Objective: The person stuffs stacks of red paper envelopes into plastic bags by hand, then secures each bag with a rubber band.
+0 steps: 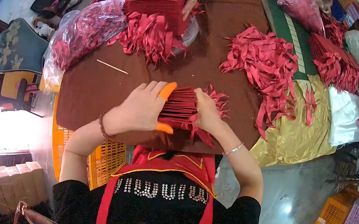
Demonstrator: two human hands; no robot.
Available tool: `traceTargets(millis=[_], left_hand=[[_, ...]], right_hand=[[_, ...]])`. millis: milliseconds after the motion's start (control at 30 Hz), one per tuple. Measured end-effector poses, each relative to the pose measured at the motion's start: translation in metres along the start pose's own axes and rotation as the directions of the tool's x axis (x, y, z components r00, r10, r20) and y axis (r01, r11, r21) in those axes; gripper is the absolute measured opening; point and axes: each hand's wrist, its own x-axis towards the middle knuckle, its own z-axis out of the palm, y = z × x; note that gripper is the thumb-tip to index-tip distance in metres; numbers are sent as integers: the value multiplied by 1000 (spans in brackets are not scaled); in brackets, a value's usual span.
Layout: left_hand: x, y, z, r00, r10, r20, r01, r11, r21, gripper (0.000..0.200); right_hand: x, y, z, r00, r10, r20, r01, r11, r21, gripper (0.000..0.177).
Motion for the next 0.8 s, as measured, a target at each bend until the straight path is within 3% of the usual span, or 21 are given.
traceTargets(millis=[67,167,233,267,300,367,400,433,500,533,567,633,667,700,767,800], left_hand=[[0,2,14,997,-4,-71,12,995,104,71],[-2,6,19,997,-77,-7,77,994,77,61],[-1,7,16,998,-60,-13,61,994,93,57],[1,7,15,999,-43,-28,46,994,99,53],[3,8,14,999,-34,-24,36,994,101,53],[5,8,14,996,-89,-4,89,994,60,52],[7,9,12,996,-84,-10,84,995,48,53],[7,8,13,997,-72,-3,72,996,52,53],[7,7,14,998,-67,-2,67,997,46,54],[8,7,13,998,-56,4,56,997,50,54],[8,8,12,998,-69,3,69,997,46,57],[10,9,11,998,-68,17,67,997,39,59],[12,11,10,995,-102,20,102,994,29,62],[13,11,10,990,-136,22,136,991,22,65],[14,9,11,992,-123,27,122,992,23,66],[13,9,13,995,-96,2,95,994,46,65]], right_hand=[[-1,-3,-3,998,-31,-47,31,1000,-2,54],[2,-15,-16,996,-92,7,92,993,-69,59],[4,-26,-27,986,-109,128,109,994,10,67],[1,-21,-28,977,-208,52,198,967,163,73],[-2,-25,-33,978,-205,42,196,967,162,73],[-11,-40,-48,961,-275,34,268,955,128,63],[-14,-44,-53,947,-320,9,320,947,3,45],[-20,-39,-54,949,-315,-4,315,949,2,45],[-35,-21,-54,942,-318,-109,313,948,-64,27],[-41,-17,-51,922,-300,-244,297,954,-53,21],[-48,-11,-54,921,-296,-254,292,955,-54,21],[-64,-1,-61,978,-76,-197,6,943,-333,26],[-67,0,-63,974,-44,-221,-61,891,-450,31],[-71,-3,-64,972,-33,-234,-77,892,-445,31],[-70,-14,-66,894,-45,-445,-145,912,-384,37],[-65,-26,-62,904,-97,-417,-74,924,-374,45]])
